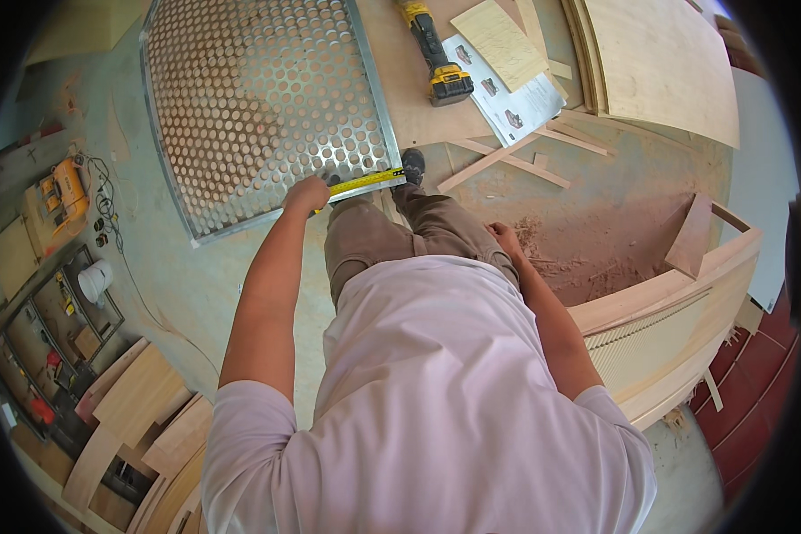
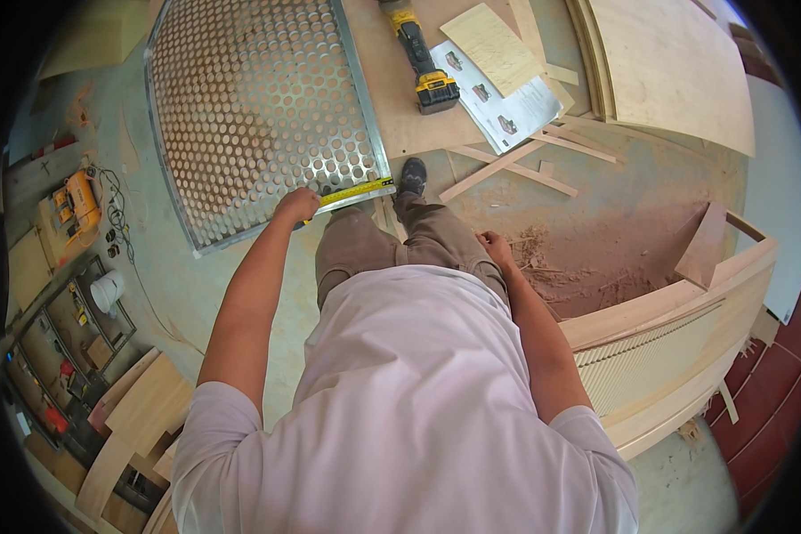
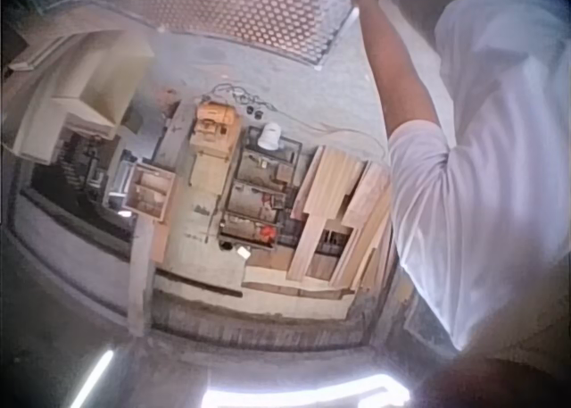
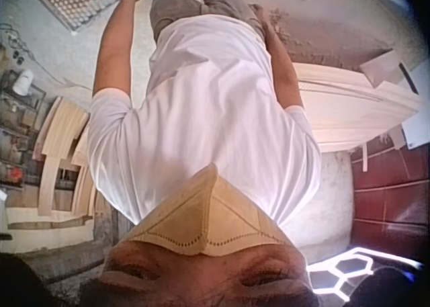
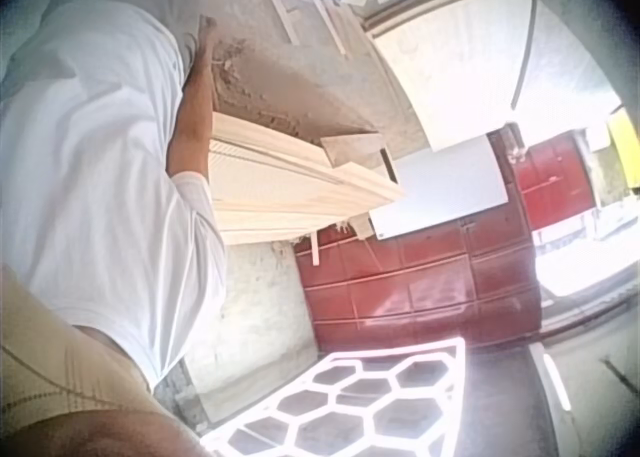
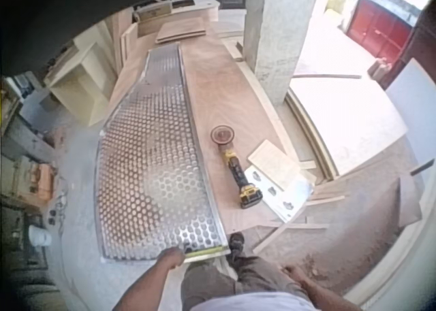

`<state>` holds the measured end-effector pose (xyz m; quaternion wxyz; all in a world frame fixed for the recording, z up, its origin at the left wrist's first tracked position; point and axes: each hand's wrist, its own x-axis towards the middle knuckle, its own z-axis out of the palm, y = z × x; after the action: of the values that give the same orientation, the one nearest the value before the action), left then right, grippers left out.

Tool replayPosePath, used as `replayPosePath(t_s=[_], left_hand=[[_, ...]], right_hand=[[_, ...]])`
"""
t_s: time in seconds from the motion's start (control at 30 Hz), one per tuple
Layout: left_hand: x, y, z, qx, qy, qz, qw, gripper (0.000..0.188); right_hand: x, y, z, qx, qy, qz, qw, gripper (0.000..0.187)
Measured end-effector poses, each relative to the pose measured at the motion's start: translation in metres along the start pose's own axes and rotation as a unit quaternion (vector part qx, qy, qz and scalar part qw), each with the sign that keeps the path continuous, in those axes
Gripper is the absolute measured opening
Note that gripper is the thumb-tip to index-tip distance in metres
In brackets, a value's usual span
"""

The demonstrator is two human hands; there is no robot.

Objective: Measuring and inspecting wooden panels and metal mesh components for furniture assembly.

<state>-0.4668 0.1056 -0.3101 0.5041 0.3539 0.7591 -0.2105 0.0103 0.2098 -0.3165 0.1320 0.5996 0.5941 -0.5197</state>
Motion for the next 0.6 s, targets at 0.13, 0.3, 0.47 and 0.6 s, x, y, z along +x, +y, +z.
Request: replayPosePath(t_s=[0.13, 0.3, 0.47, 0.6], left_hand=[[-0.004, 0.004, -0.005, 0.002, 0.001, 0.016, 1.0, 0.032], [-0.004, 0.001, -0.002, 0.004, 0.011, 0.016, 1.0, 0.032], [-0.003, 0.001, 0.001, 0.012, 0.033, 0.025, 0.999, 0.032], [0.001, -0.003, 0.005, 0.012, 0.043, 0.023, 0.999, 0.033]], right_hand=[[0.002, 0.011, 0.002, 0.011, 0.008, 0.001, 1.0, 0.044], [0.005, 0.01, 0.004, 0.009, 0.0, -0.003, 1.0, 0.045], [0.006, 0.014, 0.005, 0.007, 0.003, -0.005, 1.0, 0.046], [0.006, 0.012, 0.005, 0.005, -0.001, -0.005, 1.0, 0.045]])
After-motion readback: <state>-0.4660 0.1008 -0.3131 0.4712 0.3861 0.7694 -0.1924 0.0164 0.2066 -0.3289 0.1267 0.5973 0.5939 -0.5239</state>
